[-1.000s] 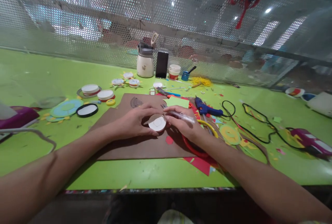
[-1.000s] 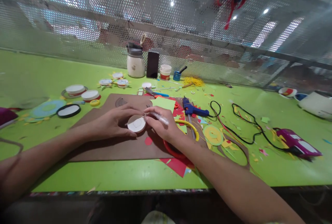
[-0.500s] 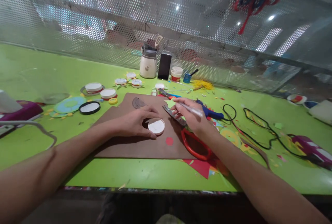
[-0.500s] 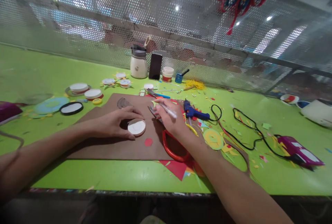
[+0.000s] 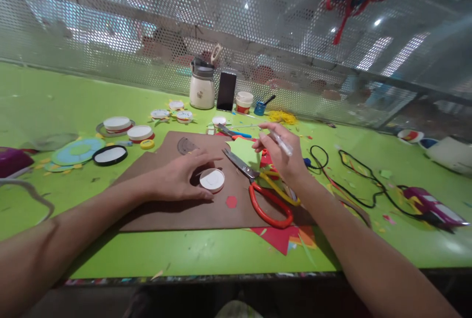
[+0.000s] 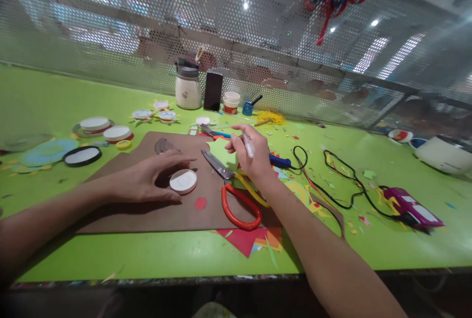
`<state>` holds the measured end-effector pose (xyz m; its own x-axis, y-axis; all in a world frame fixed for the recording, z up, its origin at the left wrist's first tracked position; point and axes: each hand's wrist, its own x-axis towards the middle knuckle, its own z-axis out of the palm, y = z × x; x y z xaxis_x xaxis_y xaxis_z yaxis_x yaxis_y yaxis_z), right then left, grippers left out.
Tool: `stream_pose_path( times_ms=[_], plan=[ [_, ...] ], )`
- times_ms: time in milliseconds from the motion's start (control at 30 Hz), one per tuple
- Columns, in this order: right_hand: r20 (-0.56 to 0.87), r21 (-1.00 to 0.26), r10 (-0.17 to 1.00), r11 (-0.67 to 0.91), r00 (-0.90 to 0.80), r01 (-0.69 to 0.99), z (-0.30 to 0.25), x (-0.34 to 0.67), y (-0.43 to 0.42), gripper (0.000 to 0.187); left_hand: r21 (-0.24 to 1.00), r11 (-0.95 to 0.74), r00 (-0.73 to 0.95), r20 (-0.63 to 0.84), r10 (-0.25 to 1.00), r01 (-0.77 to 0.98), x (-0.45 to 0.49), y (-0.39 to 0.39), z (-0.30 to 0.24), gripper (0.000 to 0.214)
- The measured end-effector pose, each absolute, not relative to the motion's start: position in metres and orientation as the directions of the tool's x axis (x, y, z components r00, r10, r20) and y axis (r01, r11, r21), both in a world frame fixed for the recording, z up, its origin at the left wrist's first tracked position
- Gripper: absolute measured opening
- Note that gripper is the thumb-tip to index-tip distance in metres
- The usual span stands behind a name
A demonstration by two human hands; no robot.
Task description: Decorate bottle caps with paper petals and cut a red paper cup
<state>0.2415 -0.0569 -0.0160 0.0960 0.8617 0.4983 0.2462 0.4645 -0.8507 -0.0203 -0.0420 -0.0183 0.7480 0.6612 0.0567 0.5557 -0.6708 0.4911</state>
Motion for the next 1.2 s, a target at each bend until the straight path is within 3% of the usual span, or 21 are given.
stream_pose_path(
  times_ms=[167,400,567,700,767,1033,1200],
  plan=[
    [0.487,-0.844,0.87,0.446,0.078,0.297,-0.022,0.244,-0.052,0.029,0.47,-0.691,0.746,0.099,0.659,0.549,-0.015,-0.043,-0.019,0.066],
    [0.443,-0.841,0.896,0.421,-0.012,0.339,-0.011,0.236,-0.056,0.022,0.539,-0.678,0.763,0.098,0.639,0.499,-0.018,-0.036,-0.024,0.072],
    [0.411,-0.593,0.857,0.511,-0.312,0.622,0.012,0.234,-0.073,0.016,0.583,-0.66,0.767,0.095,0.634,0.474,-0.019,-0.035,-0.026,0.077],
    [0.277,-0.461,0.834,0.551,-0.477,0.696,0.01,0.243,-0.086,0.012,0.555,-0.666,0.764,0.081,0.64,0.499,-0.018,-0.033,-0.028,0.078],
    [0.265,-0.494,0.85,0.525,-0.455,0.693,0.006,0.248,-0.085,0.012,0.538,-0.665,0.758,0.074,0.648,0.517,-0.017,-0.033,-0.028,0.078],
    [0.437,-0.625,0.887,0.417,-0.148,0.66,0.0,0.265,-0.067,0.02,0.54,-0.633,0.729,0.05,0.682,0.555,-0.017,-0.035,-0.026,0.069],
    [0.488,-0.647,0.87,0.416,-0.072,0.639,-0.009,0.265,-0.077,0.024,0.519,-0.646,0.735,0.048,0.676,0.56,-0.021,-0.036,-0.024,0.063]
  ],
)
